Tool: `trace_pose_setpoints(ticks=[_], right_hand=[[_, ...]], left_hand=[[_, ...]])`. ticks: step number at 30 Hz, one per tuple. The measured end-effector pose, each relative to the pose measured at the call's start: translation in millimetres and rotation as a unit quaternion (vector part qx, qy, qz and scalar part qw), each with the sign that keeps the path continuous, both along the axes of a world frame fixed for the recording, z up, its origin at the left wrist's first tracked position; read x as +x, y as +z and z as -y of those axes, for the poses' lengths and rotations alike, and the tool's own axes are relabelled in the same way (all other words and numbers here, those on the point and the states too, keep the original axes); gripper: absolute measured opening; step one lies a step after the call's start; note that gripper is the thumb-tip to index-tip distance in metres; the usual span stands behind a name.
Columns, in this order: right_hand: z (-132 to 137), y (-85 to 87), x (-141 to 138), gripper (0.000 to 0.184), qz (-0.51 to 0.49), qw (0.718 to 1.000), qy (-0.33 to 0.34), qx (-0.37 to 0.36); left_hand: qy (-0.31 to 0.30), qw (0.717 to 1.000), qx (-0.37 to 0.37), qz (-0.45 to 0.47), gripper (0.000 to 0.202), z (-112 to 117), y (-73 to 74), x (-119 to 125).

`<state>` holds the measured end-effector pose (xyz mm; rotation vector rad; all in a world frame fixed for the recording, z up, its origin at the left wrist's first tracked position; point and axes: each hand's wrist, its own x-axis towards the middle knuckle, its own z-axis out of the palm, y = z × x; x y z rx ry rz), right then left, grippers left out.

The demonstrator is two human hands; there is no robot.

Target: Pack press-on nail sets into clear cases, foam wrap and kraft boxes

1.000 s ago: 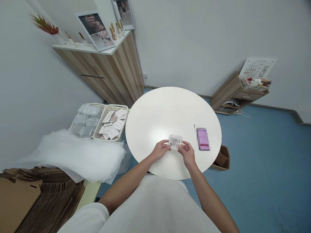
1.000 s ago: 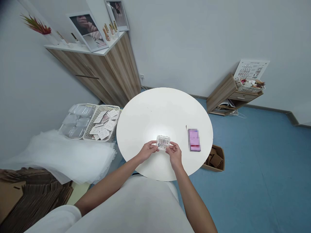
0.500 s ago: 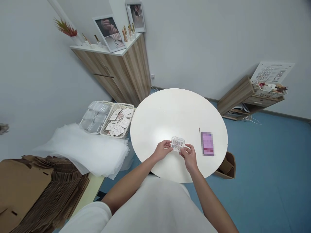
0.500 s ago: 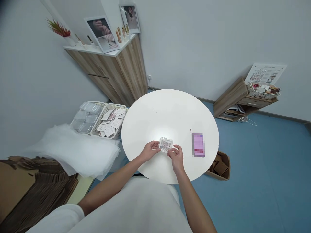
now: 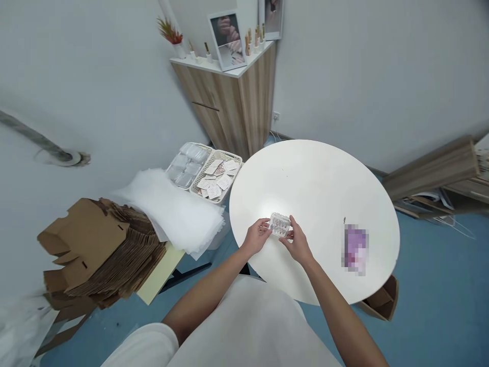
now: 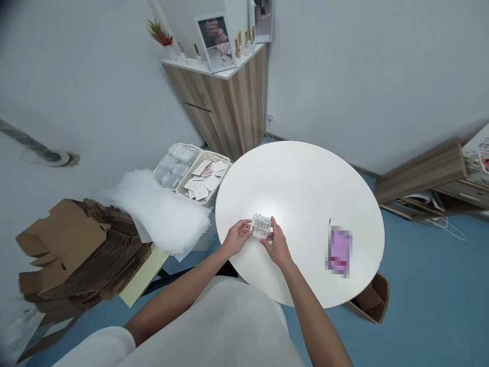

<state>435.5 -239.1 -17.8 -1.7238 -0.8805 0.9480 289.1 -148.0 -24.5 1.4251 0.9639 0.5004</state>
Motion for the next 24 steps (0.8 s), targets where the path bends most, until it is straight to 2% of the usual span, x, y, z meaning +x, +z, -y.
trace_pose_setpoints(ticks=[4, 9, 13, 16, 19, 24], right_hand=[[-49.2, -10.3, -21.4, 0.078, -0.002, 0.999, 0.032, -0.007], [-114.2, -30.3, -46.9, 0.079, 0.005, 0.999, 0.033, -0.039], [-158.0, -49.8, -58.4, 0.079, 0.038, 0.997, 0.023, -0.065], [-181.6, -60.8, -61.2, 0.079, 0.052, 0.996, 0.008, -0.077], [-197.7, -68.0, -60.6, 0.077, 0.050, 0.995, -0.007, -0.091], [-211.7, -75.3, -59.9, 0.079, 0.060, 0.990, -0.018, -0.125]], left_hand=[[0.060, 0.998, 0.005, -0.021, 0.042, -27.3, -11.0, -25.1], [0.098, 0.992, 0.001, -0.080, 0.049, -79.4, -32.0, -43.8], [0.083, 0.992, -0.017, -0.097, 0.054, -121.0, -47.3, -51.5], [0.064, 0.993, -0.022, -0.101, 0.059, -142.6, -55.4, -53.8], [0.038, 0.994, -0.024, -0.104, 0.064, -153.8, -60.1, -53.6], [-0.012, 0.992, -0.024, -0.119, 0.072, -158.0, -61.8, -52.2]])
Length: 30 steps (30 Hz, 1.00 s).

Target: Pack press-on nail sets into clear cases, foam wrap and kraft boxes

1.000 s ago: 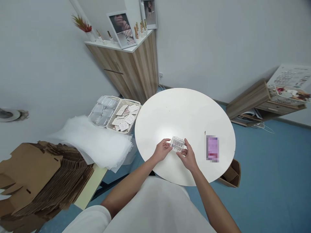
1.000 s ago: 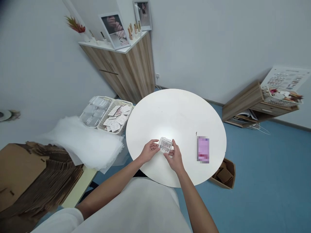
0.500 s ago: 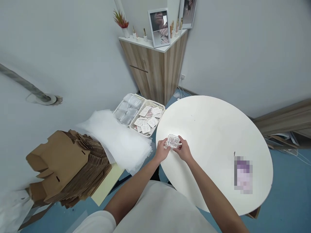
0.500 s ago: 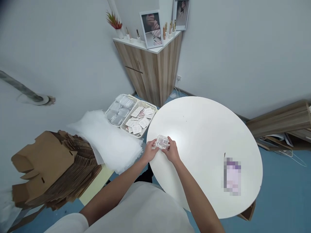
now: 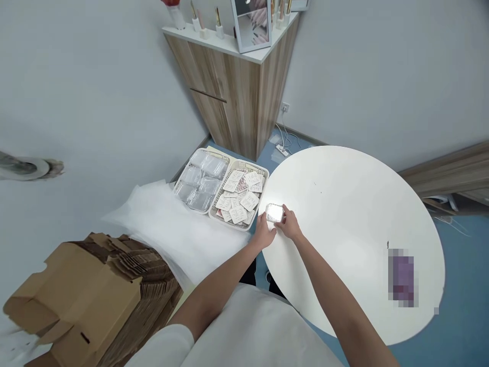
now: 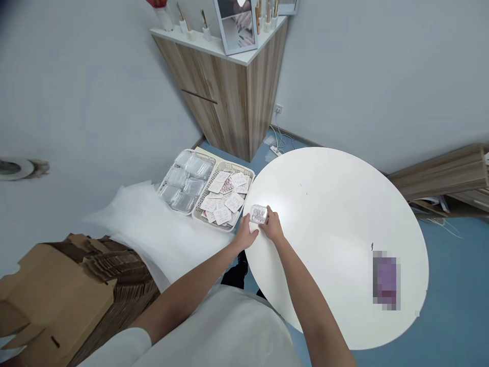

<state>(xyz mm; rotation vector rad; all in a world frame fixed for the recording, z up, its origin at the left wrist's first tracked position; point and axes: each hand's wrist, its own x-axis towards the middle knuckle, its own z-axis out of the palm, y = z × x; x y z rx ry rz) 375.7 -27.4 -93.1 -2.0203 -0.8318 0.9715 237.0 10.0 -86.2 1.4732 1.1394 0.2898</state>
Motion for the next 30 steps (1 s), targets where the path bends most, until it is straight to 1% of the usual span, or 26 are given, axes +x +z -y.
trace_pose_setpoints(ticks=[5, 12, 17, 21, 25, 30], right_hand=[[-4.0, -2.3, -3.0, 0.076, 0.015, 1.000, -0.009, -0.019], [-3.8, -4.8, -5.7, 0.075, 0.069, 0.996, 0.028, -0.041], [-4.4, -4.9, -7.3, 0.079, 0.091, 0.992, 0.050, -0.065], [-2.4, -0.7, -8.3, 0.083, 0.086, 0.992, 0.058, -0.078], [9.7, 4.0, -10.2, 0.083, 0.080, 0.993, 0.049, -0.070], [43.7, 6.2, -13.7, 0.078, 0.081, 0.994, 0.042, -0.052]], left_hand=[[-0.014, 1.000, 0.000, 0.014, 0.072, 2.7, -1.8, -1.4], [-0.034, 0.999, 0.007, 0.024, 0.073, 6.1, -8.1, -4.2], [-0.031, 0.999, 0.000, 0.026, 0.074, 5.0, -5.1, -5.8], [-0.049, 0.999, 0.011, 0.007, 0.074, 4.4, -1.2, -7.0], [-0.041, 0.999, 0.016, 0.003, 0.074, 6.0, -0.2, -6.9], [-0.010, 1.000, 0.021, 0.010, 0.074, 16.7, -0.7, -5.8]])
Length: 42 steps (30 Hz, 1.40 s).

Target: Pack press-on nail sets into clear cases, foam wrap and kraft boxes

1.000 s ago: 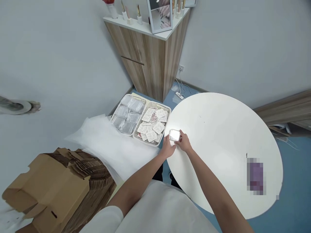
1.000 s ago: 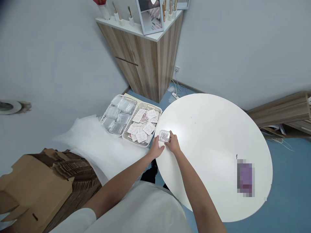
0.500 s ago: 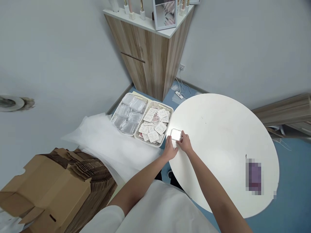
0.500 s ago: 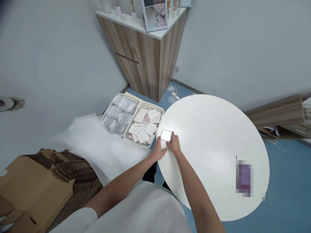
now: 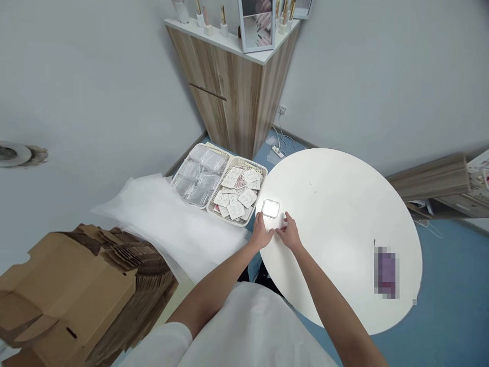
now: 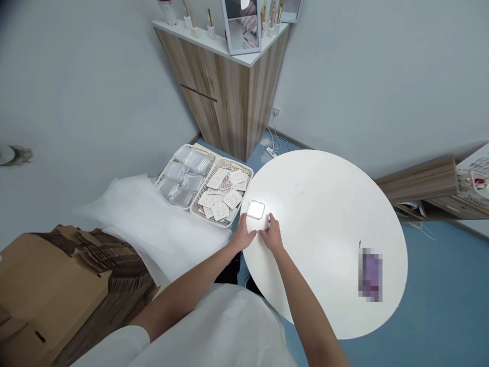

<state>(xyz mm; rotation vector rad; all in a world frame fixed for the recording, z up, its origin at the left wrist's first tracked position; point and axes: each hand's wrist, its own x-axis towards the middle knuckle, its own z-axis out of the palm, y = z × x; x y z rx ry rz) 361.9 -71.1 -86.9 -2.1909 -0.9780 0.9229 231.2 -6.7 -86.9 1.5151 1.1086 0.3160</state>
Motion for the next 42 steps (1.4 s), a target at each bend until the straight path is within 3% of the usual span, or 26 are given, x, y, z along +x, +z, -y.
trace_pose_setpoints(ticks=[6, 11, 15, 18, 22, 26, 31, 36, 42], right_hand=[[45.7, 4.2, -0.2, 0.067, -0.008, 0.999, 0.015, 0.033], [67.4, 11.0, -3.7, 0.056, -0.044, 0.995, 0.042, 0.078], [69.6, 12.8, -21.0, 0.039, -0.049, 0.983, 0.159, 0.074], [60.4, 12.8, -42.8, 0.040, -0.056, 0.962, 0.262, 0.053], [37.1, 14.7, -74.6, 0.057, -0.053, 0.936, 0.348, 0.022], [7.3, 18.2, -106.6, 0.056, 0.003, 0.900, 0.434, 0.039], [-28.1, 11.0, -151.6, 0.063, 0.046, 0.868, 0.493, 0.029], [-55.5, -11.3, -189.8, 0.063, 0.067, 0.888, 0.455, 0.015], [-76.1, -31.6, -210.9, 0.065, 0.119, 0.912, 0.392, 0.018]], left_hand=[[0.021, 1.000, 0.020, 0.009, 0.069, 28.1, 5.4, -10.5], [0.029, 0.999, 0.022, -0.004, 0.049, 62.7, 15.4, -43.7], [0.058, 0.996, 0.043, -0.055, 0.041, 88.8, 23.6, -86.4], [0.049, 0.988, 0.080, -0.121, 0.040, 97.4, 29.5, -120.6], [0.002, 0.964, 0.153, -0.219, 0.043, 90.2, 35.9, -156.0], [-0.063, 0.929, 0.206, -0.301, 0.047, 64.8, 39.9, -172.7], [-0.119, 0.894, 0.184, -0.391, 0.055, 27.3, 28.9, -186.2], [-0.085, 0.917, 0.109, -0.374, 0.060, 14.7, 3.6, -209.3], [0.011, 0.970, 0.052, -0.239, 0.055, 17.9, -12.2, -229.1]])
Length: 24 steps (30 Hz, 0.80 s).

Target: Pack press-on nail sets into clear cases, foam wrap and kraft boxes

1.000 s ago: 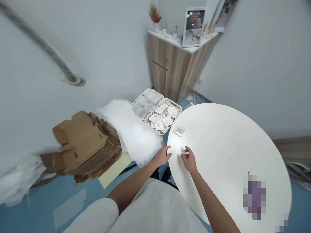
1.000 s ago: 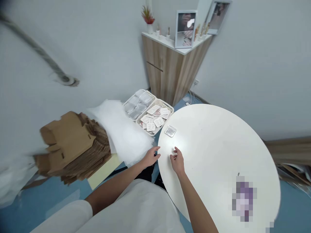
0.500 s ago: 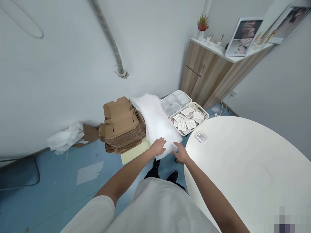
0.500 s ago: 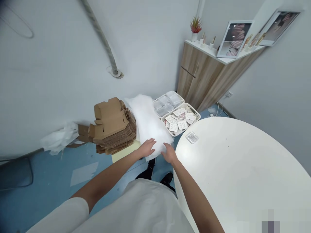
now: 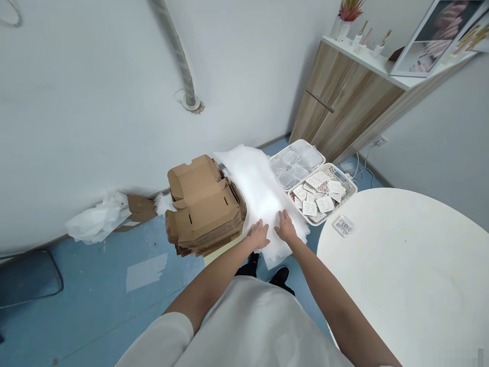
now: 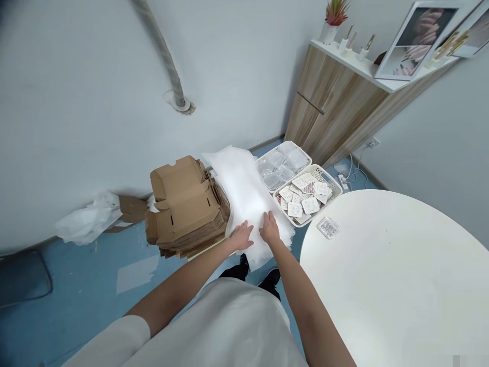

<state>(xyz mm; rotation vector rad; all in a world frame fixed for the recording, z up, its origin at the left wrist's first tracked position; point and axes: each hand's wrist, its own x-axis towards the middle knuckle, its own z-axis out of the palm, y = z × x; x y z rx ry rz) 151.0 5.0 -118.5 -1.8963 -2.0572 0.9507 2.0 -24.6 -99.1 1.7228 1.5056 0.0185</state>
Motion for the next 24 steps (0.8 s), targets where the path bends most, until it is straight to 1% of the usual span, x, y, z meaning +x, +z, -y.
trace_pose_setpoints(ticks=[3, 7, 10, 12, 15, 17, 18, 21, 23, 24], right_hand=[[-4.2, -1.2, -3.6, 0.063, 0.022, 0.999, -0.040, 0.010], [-8.2, 6.9, -6.4, 0.052, 0.014, 0.997, -0.079, 0.018], [-11.7, 20.1, -8.4, 0.030, -0.015, 0.996, -0.084, 0.004], [-13.6, 32.6, -10.2, 0.017, -0.049, 0.996, -0.079, -0.001], [-13.8, 55.3, -13.2, 0.016, -0.122, 0.988, -0.094, 0.008], [-11.3, 70.6, -13.8, 0.018, -0.170, 0.978, -0.118, 0.018], [-9.2, 77.7, -13.2, 0.019, -0.194, 0.972, -0.131, 0.020], [0.4, 95.3, -6.0, 0.026, -0.253, 0.951, -0.175, 0.019], [9.4, 104.2, 3.2, 0.028, -0.274, 0.936, -0.216, 0.034], [14.8, 108.2, 8.6, 0.029, -0.286, 0.927, -0.239, 0.045]], left_hand=[[0.020, 0.999, -0.022, 0.040, 0.052, -0.6, -2.0, -4.4], [0.047, 0.996, -0.039, 0.069, 0.056, -2.0, 0.1, -7.7], [0.097, 0.990, -0.029, 0.101, 0.056, -3.3, 5.7, -7.3], [0.145, 0.979, -0.006, 0.143, 0.049, -5.2, 11.2, -5.0], [0.226, 0.944, -0.006, 0.242, 0.039, -9.6, 21.5, 0.5], [0.264, 0.917, -0.022, 0.297, 0.040, -12.8, 29.0, 4.1], [0.278, 0.909, -0.020, 0.311, 0.043, -14.2, 32.6, 5.7], [0.306, 0.905, 0.009, 0.295, 0.057, -17.1, 42.8, 10.4], [0.319, 0.905, -0.003, 0.281, 0.065, -18.5, 50.1, 15.4], [0.319, 0.902, -0.020, 0.289, 0.068, -19.1, 54.3, 19.2]])
